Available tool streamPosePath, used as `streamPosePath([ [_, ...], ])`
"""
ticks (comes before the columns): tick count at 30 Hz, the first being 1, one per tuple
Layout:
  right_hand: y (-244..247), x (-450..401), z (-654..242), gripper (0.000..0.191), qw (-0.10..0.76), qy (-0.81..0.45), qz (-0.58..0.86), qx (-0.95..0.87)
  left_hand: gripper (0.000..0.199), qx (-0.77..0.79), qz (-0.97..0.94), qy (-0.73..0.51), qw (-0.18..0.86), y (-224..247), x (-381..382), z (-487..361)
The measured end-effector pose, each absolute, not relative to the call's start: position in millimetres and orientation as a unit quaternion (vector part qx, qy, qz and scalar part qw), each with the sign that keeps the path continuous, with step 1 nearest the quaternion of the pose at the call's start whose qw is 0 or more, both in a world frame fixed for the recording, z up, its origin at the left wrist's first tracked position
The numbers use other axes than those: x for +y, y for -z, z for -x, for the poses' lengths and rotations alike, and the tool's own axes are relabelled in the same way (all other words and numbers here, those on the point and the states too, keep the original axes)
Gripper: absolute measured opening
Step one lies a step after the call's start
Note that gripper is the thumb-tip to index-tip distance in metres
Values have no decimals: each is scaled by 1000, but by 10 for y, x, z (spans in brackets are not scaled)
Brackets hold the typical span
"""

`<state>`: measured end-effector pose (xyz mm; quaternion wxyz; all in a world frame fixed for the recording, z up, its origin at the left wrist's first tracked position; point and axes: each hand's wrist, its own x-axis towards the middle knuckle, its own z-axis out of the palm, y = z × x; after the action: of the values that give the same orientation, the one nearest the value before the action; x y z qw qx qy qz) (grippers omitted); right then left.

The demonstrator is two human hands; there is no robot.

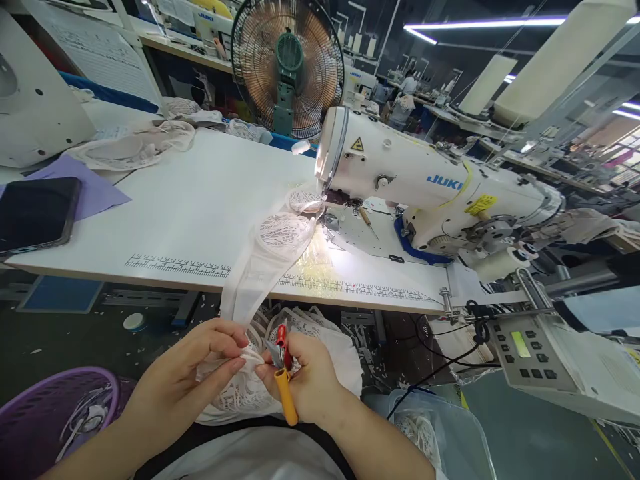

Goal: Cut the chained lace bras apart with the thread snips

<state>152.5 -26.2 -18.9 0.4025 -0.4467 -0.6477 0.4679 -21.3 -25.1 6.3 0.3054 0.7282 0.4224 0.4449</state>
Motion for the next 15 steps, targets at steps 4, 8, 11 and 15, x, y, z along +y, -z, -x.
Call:
streamPosePath([
  [4,173,-254,-1528,12,405,-467,448,-646,12,437,-723,-427,323,-60,-249,233],
  [8,175,-258,-1542,13,394,-486,431,-650,11,461,-702,-378,390,-108,-225,238],
  [11,171,-258,-1552,12,395,-501,419,-646,13,468,-687,-356,427,-169,-200,236],
  [15,146,-244,-1560,11,396,-516,400,-645,14,446,-658,-353,494,-228,-172,237],
])
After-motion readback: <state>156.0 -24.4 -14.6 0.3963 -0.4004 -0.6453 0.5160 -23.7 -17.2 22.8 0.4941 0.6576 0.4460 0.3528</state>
